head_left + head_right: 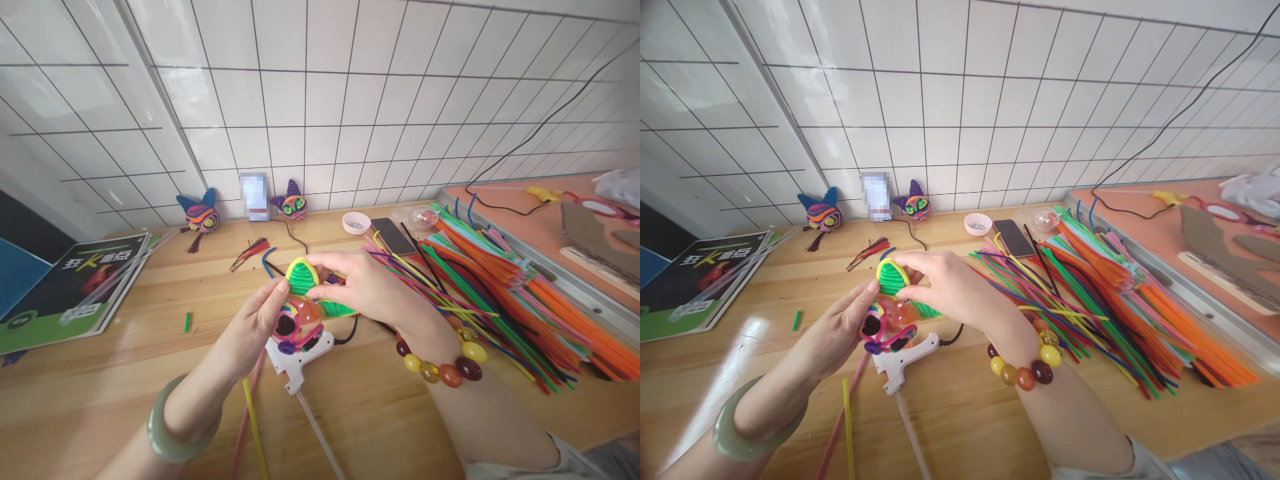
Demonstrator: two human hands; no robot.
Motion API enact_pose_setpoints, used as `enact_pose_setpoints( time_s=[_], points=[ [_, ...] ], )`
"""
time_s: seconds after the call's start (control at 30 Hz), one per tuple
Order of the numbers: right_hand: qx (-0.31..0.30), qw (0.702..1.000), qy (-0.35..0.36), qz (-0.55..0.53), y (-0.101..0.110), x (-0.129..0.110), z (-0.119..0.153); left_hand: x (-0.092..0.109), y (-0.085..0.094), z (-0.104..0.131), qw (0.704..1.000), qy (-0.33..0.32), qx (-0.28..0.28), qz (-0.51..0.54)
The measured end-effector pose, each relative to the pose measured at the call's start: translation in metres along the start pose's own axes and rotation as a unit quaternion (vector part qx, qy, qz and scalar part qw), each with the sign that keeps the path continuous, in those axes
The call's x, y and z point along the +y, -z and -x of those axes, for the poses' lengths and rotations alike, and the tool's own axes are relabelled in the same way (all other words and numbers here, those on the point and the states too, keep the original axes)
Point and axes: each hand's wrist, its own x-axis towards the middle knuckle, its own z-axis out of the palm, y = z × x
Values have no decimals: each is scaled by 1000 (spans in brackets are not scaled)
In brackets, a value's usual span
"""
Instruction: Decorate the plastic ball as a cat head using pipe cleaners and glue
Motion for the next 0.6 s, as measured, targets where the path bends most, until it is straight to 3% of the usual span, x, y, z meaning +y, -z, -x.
enact_pose_setpoints(
  time_s=[0.23,0.6],
  points=[
    [-12,1000,2,22,2,-1,2,10,-4,3,998,-6,11,-62],
    [-27,999,-11,27,3,-5,3,9,-4,5,996,2,5,-86]
  ],
)
